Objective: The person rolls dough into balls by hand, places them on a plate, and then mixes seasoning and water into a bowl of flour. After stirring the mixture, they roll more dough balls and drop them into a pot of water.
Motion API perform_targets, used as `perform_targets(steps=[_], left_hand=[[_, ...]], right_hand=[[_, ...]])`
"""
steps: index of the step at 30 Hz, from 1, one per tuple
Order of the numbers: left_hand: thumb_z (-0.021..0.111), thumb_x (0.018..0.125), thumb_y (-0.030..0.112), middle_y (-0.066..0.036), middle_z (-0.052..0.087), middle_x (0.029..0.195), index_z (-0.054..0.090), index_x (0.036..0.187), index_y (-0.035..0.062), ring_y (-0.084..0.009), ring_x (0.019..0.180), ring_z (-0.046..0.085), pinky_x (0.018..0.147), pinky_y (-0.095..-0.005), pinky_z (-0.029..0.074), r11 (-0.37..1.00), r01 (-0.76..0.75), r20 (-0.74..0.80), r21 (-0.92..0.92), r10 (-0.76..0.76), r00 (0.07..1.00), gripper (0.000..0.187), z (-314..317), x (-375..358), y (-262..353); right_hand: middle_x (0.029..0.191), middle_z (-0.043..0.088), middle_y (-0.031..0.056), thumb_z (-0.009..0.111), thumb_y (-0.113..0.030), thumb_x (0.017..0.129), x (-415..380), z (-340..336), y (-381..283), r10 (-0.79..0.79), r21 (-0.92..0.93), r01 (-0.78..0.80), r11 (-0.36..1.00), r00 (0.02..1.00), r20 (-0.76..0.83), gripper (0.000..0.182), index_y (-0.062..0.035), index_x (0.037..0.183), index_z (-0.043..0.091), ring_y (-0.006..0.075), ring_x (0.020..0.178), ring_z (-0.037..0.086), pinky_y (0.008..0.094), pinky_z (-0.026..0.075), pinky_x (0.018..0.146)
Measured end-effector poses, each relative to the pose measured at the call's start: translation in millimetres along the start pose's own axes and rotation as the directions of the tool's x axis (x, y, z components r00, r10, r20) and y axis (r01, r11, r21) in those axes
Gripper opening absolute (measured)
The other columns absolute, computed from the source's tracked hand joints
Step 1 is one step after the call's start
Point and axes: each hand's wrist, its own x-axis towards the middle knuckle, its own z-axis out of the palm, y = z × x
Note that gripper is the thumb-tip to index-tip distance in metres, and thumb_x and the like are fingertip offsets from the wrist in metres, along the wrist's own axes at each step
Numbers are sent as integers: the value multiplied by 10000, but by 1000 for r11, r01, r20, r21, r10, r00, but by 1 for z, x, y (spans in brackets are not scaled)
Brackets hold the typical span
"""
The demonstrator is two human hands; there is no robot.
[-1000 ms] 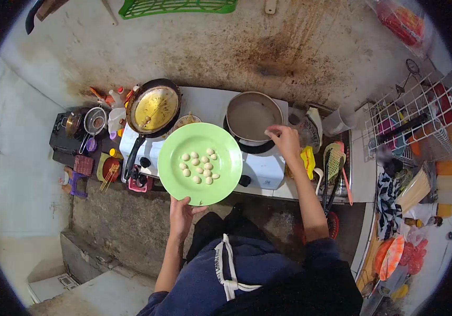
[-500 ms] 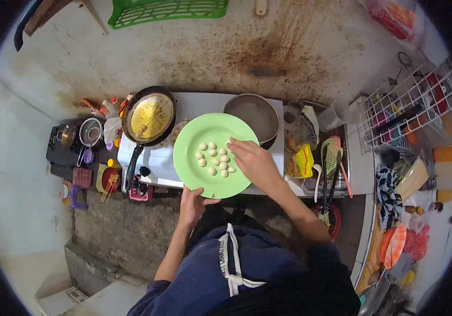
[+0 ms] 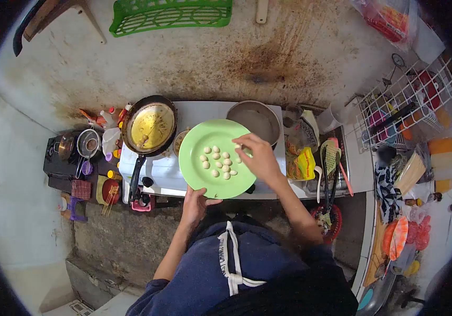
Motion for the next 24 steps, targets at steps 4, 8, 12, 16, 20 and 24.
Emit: perform_targets(steps=[4, 8, 12, 16, 20, 24], left_hand=[[381, 844, 63, -135, 377, 1263, 200, 1324, 92, -282, 1082, 494, 721, -403, 557, 998, 6, -21, -61, -7, 1000, 514, -17, 9, 3], [382, 842, 78, -137, 391, 1253, 213, 1315, 94, -275, 1084, 489, 721, -396, 558, 997, -48, -66, -68, 44, 997, 502, -32, 14, 8], [386, 838, 86, -146, 390, 1258, 216, 1309, 88, -280, 1079, 498, 720, -397, 560, 994, -90, -100, -65, 83, 992, 500, -38, 17, 13], [393, 838, 86, -149, 395, 1252, 215, 1309, 90, -283, 1075, 504, 718, -396, 562, 992, -116, -100, -57, 110, 989, 503, -38, 17, 15], [398, 842, 87, -148, 400, 1249, 211, 1311, 91, -276, 1069, 510, 722, -397, 560, 994, -94, -79, -59, 90, 993, 504, -36, 19, 12], [394, 848, 87, -142, 404, 1243, 207, 1311, 93, -268, 1059, 518, 727, -399, 557, 996, -76, -37, -51, 74, 997, 499, -25, 20, 13]], right_hand=[[949, 593, 97, 614, -80, 770, 7, -15, 22, 69, 212, -28, 977, 979, -189, 184, -27, 945, 639, 185, 777, 619, 300, 483, 702], [906, 632, 104, 637, -103, 760, 5, -20, 61, 226, 159, -195, 968, 952, -209, 214, -29, 960, 641, 168, 772, 628, 276, 487, 687], [851, 654, 142, 640, -158, 760, 5, -7, 77, 395, -66, -406, 911, 909, -134, 219, -35, 941, 650, 231, 792, 644, 318, 488, 722], [836, 649, 145, 638, -154, 753, 5, 9, 86, 264, -142, -292, 946, 947, -184, 179, -28, 877, 665, 265, 778, 633, 337, 483, 704], [849, 644, 136, 626, -135, 754, 8, 0, 58, 155, -91, -180, 980, 962, -226, 154, -32, 859, 669, 274, 784, 622, 340, 477, 713], [916, 635, 124, 610, -117, 765, 13, -8, 1, 44, 15, -42, 999, 982, -181, 171, -34, 906, 659, 266, 828, 614, 326, 473, 743]])
